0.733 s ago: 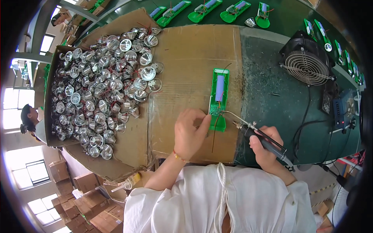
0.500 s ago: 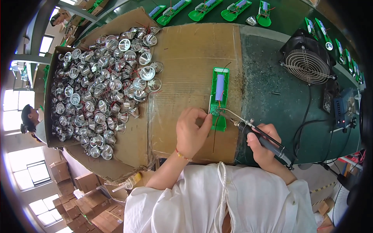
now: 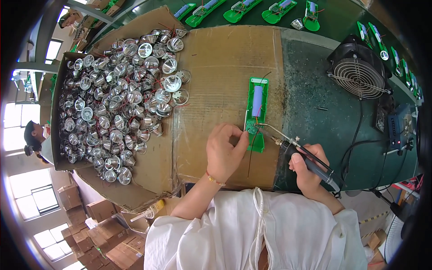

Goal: Soldering wires to components inside a plastic light housing at an industrial assembly station.

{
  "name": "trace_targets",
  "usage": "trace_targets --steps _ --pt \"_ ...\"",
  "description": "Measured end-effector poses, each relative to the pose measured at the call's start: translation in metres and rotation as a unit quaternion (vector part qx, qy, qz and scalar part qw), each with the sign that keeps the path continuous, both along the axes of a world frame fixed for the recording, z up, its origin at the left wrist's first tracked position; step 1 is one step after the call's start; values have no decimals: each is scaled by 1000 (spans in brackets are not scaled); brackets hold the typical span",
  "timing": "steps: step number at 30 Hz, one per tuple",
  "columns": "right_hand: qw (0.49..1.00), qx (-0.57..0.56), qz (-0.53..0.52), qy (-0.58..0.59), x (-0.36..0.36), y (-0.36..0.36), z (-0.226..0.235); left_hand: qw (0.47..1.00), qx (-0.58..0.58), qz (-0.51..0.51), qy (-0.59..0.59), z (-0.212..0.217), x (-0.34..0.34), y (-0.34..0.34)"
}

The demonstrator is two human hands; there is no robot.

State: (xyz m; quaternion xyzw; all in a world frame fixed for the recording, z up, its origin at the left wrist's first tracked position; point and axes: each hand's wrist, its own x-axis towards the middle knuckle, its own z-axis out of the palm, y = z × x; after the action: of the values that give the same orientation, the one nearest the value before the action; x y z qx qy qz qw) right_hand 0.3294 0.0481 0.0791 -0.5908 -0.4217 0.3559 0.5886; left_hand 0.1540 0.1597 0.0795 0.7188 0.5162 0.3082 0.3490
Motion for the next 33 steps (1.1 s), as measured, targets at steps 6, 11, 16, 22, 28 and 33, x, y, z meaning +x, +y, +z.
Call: trace_targets --steps 6,11,16,22,28,33 --pt "1000 3 -5 5 4 -3 0 998 39 -29 40 1 -1 3" --pt "1000 6 4 20 4 -4 -1 999 -34 -7 -25 5 -3 -3" --pt "998 -28 -16 50 4 -7 3 997 -24 -6 -77 9 -4 -6" --pt "999 -31 -22 22 5 -7 2 997 -14 -69 -13 7 -2 -4" --pt "998 -50 -7 31 5 -5 3 998 -20 -58 -26 7 -2 -3" --pt "999 -40 16 -16 7 -4 6 997 -38 -64 -24 8 -1 -2"
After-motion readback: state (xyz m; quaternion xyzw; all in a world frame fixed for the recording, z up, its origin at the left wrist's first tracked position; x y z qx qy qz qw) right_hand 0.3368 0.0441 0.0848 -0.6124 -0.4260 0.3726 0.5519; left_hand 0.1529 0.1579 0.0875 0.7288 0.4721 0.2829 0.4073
